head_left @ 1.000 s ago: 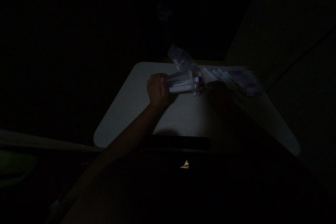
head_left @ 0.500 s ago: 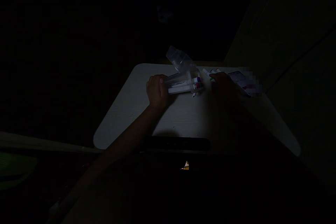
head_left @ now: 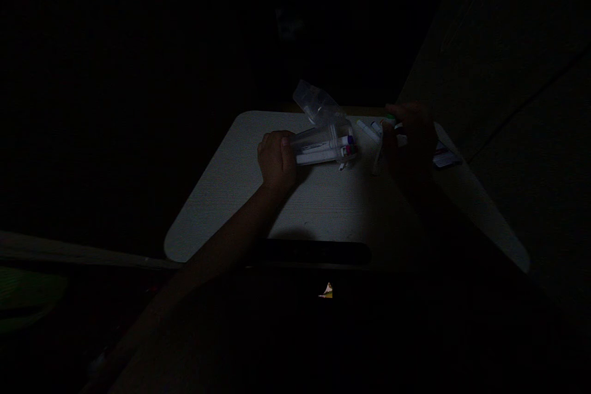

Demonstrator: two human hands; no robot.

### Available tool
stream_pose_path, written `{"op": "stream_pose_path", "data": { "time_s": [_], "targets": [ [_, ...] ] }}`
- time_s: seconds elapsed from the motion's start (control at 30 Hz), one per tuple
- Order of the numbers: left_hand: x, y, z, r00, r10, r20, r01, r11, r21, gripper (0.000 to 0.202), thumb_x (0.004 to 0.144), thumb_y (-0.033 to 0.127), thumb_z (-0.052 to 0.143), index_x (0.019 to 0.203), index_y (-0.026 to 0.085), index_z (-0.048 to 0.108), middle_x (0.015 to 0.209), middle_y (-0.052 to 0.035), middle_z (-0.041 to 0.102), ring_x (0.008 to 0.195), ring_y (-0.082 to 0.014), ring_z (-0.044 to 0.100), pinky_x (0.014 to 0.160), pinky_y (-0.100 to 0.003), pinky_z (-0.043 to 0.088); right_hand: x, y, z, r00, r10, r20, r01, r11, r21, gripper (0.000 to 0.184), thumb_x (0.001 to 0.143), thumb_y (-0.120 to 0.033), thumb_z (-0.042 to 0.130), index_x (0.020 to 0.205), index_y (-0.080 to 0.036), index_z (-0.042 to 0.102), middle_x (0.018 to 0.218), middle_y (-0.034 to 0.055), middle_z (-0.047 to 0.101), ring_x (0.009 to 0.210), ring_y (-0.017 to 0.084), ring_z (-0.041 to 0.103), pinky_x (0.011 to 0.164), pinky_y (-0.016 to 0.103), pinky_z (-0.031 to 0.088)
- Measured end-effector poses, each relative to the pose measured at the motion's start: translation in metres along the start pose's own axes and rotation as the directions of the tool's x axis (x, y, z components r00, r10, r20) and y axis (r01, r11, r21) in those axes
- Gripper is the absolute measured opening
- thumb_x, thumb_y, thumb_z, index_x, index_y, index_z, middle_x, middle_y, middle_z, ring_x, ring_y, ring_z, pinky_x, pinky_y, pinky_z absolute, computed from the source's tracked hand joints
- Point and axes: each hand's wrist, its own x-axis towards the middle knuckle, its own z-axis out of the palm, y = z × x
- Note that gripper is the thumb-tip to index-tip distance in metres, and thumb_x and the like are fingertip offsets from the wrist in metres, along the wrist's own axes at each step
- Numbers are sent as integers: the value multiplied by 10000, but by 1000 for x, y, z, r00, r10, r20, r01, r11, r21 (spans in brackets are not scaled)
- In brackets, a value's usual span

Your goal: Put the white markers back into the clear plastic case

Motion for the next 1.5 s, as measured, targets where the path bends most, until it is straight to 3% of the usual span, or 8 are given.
{"op": "stream_pose_path", "data": {
  "time_s": [0.1,0.2,0.43,0.67,0.87,1.07,1.3,1.5],
  "targets": [
    [0,-1,0,1000,18,-7,-18,1000,-5,678,1033,583,87,949,194,637,913,-121,666,885,-249,597,821,-414,414,-1,-1,0,1000,1,-25,-1,1000,-1,321,987,-426,430,1201,-302,634,1124,96,639,1105,260,626,865,458,595],
    [0,0,1,1000,19,-18,-19,1000,-9,676,1033,579,86,938,196,634,906,-123,667,881,-255,596,814,-418,414,-2,-1,0,999,46,24,-46,998,32,320,992,-423,418,1227,-337,616,1176,86,622,1133,251,623,882,437,590],
    [0,2,0,1000,-14,-3,14,1000,-9,681,1029,584,83,959,194,636,927,-129,664,907,-266,592,844,-425,418,-7,-5,2,993,107,58,-110,992,68,369,953,-411,416,1264,-292,576,1187,86,656,1036,233,659,784,407,599],
    [0,2,-1,1000,-22,15,22,1000,-9,692,1024,595,70,968,195,632,943,-120,651,926,-255,593,871,-415,419,-8,-11,0,974,180,139,-186,982,30,547,849,-200,491,1391,-264,463,1353,114,647,1167,266,650,938,485,576],
    [0,2,-1,999,-31,31,30,1000,7,671,1025,580,90,965,196,637,938,-134,660,918,-267,589,855,-428,418,-9,-8,0,947,245,208,-255,967,24,561,903,-222,464,1457,-293,413,1384,110,635,1213,288,648,943,489,585],
    [0,1,-1,1000,-16,19,16,1000,3,652,1031,563,98,971,193,632,937,-137,657,919,-266,593,843,-428,419,-12,-3,4,971,193,139,-199,979,32,553,892,-260,479,1442,-230,433,1325,134,665,1144,271,681,899,463,605],
    [3,2,-1,1000,-6,13,6,1000,-19,669,1024,579,94,959,187,632,918,-142,664,909,-268,601,833,-426,418,-5,-9,-4,991,90,-99,-75,987,140,481,955,-278,481,1426,-278,383,1322,149,624,1072,219,686,771,351,616],
    [3,2,-1,1000,-11,4,11,1000,19,701,1016,597,66,949,196,637,895,-132,672,878,-263,605,810,-420,418,14,-20,-12,911,26,-413,57,981,187,441,992,-413,454,1393,-310,301,1152,111,612,1034,237,678,811,428,632]
  ]
}}
